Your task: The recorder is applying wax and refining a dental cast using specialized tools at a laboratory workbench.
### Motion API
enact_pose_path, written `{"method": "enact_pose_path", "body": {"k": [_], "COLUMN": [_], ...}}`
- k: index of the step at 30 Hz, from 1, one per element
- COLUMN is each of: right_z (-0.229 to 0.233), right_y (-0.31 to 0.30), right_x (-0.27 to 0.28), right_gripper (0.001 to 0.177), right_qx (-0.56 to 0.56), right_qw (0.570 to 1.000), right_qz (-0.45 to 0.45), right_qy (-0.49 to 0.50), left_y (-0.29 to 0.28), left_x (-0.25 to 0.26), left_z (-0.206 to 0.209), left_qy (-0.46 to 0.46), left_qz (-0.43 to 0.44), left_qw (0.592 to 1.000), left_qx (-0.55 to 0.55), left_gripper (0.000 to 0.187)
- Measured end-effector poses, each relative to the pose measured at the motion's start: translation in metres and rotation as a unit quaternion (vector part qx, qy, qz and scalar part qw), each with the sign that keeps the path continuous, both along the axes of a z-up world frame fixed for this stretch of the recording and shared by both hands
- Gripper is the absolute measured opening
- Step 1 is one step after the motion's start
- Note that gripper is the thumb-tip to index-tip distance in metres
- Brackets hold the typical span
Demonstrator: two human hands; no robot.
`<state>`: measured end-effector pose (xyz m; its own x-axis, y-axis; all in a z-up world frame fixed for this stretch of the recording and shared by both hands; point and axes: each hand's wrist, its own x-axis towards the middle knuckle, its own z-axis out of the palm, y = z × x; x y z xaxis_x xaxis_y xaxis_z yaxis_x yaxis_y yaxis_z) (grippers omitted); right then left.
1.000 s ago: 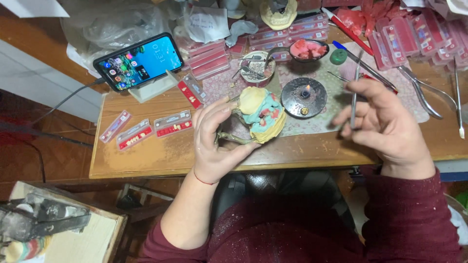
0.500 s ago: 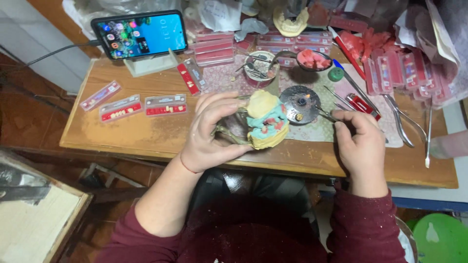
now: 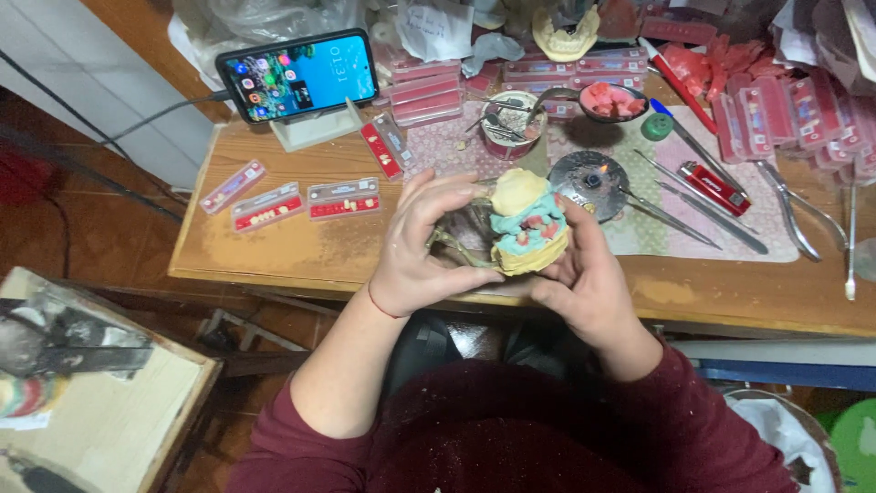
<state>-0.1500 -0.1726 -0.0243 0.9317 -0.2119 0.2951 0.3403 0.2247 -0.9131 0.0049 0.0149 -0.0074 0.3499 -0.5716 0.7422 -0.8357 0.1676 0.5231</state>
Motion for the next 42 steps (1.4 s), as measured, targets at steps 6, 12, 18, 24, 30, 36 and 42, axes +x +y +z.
{"method": "enact_pose_path", "body": {"k": [6,12,18,24,30,36,42], "right_z": [-0.015,-0.017,-0.008,-0.001,-0.001,0.006,0.013], "right_y": [0.006,0.007,0.015,0.018,0.023,0.033,0.036], "right_x": [0.013,0.015,0.012,0.009,0.010,0.007,0.009], "right_gripper": [0.075,0.069,0.077,0.077,0.077,0.086,0.092], "right_qx": [0.085,0.095,0.038,0.030,-0.027,-0.211,-0.437], "right_qw": [0.995,0.993,0.992,0.991,0.988,0.949,0.846], "right_qz": [-0.037,-0.037,-0.051,-0.063,-0.094,-0.199,-0.272], "right_qy": [0.030,0.061,0.113,0.111,0.118,0.121,0.136], "left_y": [0.018,0.026,-0.007,-0.015,-0.022,-0.026,-0.024], "left_x": [0.014,0.035,0.002,0.006,0.038,0.045,0.044], "left_z": [0.009,0.046,0.076,0.062,0.026,0.013,0.014], "left_qy": [0.066,0.200,-0.128,-0.074,0.139,0.194,0.221], "left_qz": [-0.079,-0.137,0.077,0.129,0.074,0.047,0.061], "left_qw": [0.991,0.951,0.937,0.968,0.984,0.973,0.963], "left_qx": [0.084,0.190,0.315,0.203,0.087,0.115,0.138], "left_gripper": [0.089,0.061,0.069,0.050,0.060,0.064,0.073]}}
